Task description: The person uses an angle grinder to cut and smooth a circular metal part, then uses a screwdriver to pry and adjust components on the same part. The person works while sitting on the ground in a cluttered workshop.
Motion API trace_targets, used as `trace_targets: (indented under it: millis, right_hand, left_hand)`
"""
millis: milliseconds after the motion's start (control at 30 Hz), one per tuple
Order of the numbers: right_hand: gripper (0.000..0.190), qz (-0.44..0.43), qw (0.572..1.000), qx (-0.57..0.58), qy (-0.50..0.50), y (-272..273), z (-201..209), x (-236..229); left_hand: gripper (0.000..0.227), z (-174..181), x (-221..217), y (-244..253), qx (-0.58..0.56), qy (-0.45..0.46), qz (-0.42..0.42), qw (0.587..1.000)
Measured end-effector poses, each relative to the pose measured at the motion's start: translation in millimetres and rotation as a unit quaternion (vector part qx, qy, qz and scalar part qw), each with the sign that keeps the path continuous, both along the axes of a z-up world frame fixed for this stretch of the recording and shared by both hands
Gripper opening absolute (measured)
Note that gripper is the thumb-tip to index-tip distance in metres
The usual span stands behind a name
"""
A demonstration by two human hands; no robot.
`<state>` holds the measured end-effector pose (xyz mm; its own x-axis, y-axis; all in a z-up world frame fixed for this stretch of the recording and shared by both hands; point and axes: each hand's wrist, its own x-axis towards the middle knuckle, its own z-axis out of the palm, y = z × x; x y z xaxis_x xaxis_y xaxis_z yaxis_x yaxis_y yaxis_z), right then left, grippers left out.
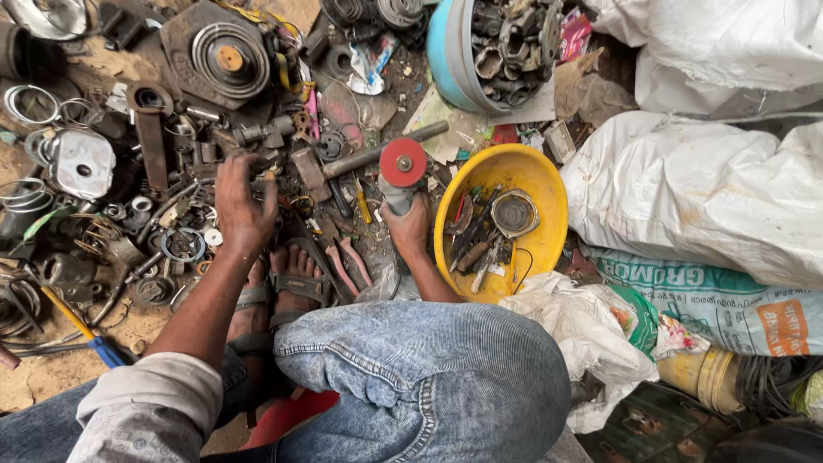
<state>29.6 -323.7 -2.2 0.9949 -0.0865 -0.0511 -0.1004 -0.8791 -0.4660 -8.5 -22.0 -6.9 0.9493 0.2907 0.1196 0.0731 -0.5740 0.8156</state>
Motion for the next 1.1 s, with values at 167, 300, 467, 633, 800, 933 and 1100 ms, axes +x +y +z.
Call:
trace_targets:
  millis: [167,300,467,633,800,933,1100]
  right_hand:
    - [0.052,-0.006,1.0,0.015,0.006,3,6,5]
    - [0.062,-0.019,0.999,-0.002,0.034,2,6,0]
    - [0.078,-0.019,0.997,-0.011,0.074,0,7,-4]
    - [0.086,-0.016,0.997,-0.025,0.074,0,12,-14]
    - [0.087,-0.03,0.993,-0.027,0.107,5,21,-16]
    - [0.089,-0.041,0.991,-0.026,0.126,7,27,-14]
    - [0.099,-0.016,0.994,-0.025,0.103,6,26,-19]
  left_hand:
    - [0.028,7,6,-1,-0.013,0.032,-0.008,0.999]
    - [0.024,6,4,-1,-0.028,0.056,-0.012,0.998]
    - [0.028,12,3,-1,-0.012,0.025,-0.011,1.0]
    - [0.028,11,2,0,-0.019,0.039,-0.008,0.999]
    - [0.025,1,3,0,-0.016,0.05,-0.007,0.999]
    - [0.025,-4,2,0,-0.014,0.039,-0.006,0.999]
    - [0.023,-2,2,1,-0.018,0.046,0.001,0.999]
